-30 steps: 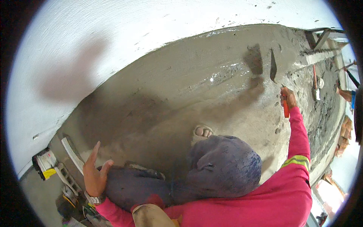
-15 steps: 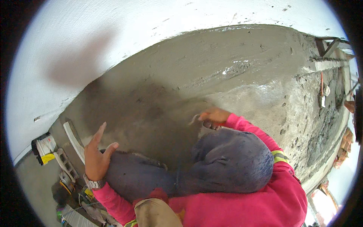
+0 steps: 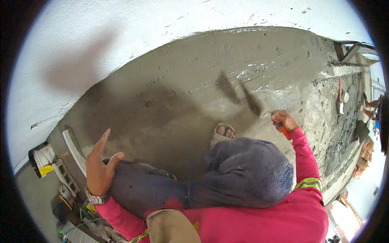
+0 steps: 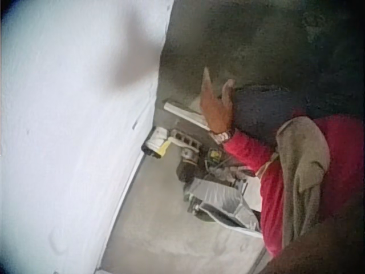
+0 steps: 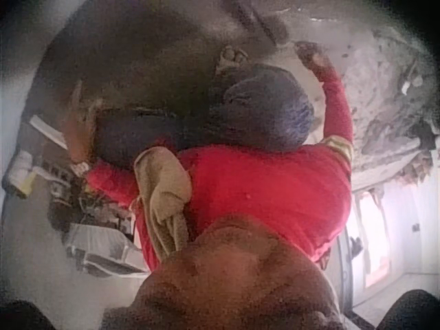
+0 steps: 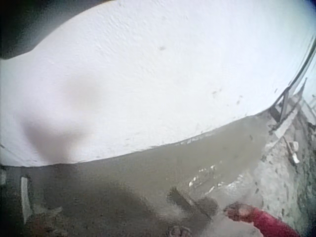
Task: The person uses a trowel to spread and smooth wet concrete on a floor surface. They repeatedly use a long straight edge to level the concrete, moving it back and forth across the area to ensure a flat finish.
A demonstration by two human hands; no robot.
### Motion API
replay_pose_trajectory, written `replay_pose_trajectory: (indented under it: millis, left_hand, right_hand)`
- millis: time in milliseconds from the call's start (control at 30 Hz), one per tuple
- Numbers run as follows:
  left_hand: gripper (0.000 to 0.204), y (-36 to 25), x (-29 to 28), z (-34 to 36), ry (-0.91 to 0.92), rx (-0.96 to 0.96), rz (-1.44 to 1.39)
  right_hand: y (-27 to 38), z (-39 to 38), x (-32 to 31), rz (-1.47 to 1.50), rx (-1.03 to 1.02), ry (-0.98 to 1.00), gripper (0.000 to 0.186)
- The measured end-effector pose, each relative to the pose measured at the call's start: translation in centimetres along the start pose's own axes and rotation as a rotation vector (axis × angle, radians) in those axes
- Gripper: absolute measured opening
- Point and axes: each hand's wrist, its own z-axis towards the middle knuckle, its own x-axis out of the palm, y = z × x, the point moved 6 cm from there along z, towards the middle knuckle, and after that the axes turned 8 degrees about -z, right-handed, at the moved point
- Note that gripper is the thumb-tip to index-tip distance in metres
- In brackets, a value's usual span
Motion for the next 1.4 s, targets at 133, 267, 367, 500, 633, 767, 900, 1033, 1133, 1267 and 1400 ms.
replay_pose_trajectory:
  millis: [133, 267, 367, 500, 633, 767, 900, 1033, 1133, 1267, 1400]
  left_hand:
    - [0.062, -0.3, -0.8, -0.7, -0.037, 0.055, -0.043]
    - [0.061, 3.4, -3.4, -3.2, -0.122, 0.068, -0.237]
    - [0.059, 10.5, -6.0, -5.7, -0.308, -0.088, -0.438]
    - [0.06, 27.5, -5.5, -13.3, -0.504, -0.419, -0.392]
    - [0.067, 41.2, -1.4, -22.7, -0.584, -0.884, -0.207]
    - [0.082, 53.7, 3.6, -30.5, -0.767, -1.0, -0.125]
    - [0.092, 65.0, 10.4, -38.0, -0.813, -1.109, 0.069]
    - [0.09, 69.8, 14.0, -39.8, -0.634, -1.175, 0.092]
    - [0.084, 71.8, 15.6, -40.5, -0.727, -1.163, -0.263]
    - [0.077, 74.6, 16.2, -42.4, -0.639, -1.113, 0.061]
    - [0.073, 75.0, 15.5, -41.9, -0.747, -0.954, 0.135]
  right_hand:
    - [-4.3, 3.3, -5.6, -0.144, 0.066, 0.009, 0.011]
    - [-4.7, 1.0, -14.3, -0.148, -0.096, -0.354, 0.016]
    - [-2.1, -0.6, -16.1, -0.371, -0.33, -0.578, 0.021]
    - [6.7, -1.0, -3.6, -0.585, -0.805, -0.5, 0.022]
    - [13.5, -0.2, 6.2, -1.121, -0.673, -0.261, 0.028]
    - [19.8, -1.3, 18.7, -1.415, -0.986, -0.09, 0.021]
    - [24.9, -2.9, 31.9, -1.647, -0.983, 0.18, 0.015]
    - [27.2, -3.4, 39.9, -1.729, -0.999, 0.233, 0.011]
    - [26.7, -2.1, 42.7, -1.731, -0.858, 0.229, 0.013]
    - [25.7, -2.5, 46.5, -1.727, -0.909, 0.356, 0.013]
    - [24.6, -1.5, 46.8, -1.77, -0.874, 0.377, 0.016]
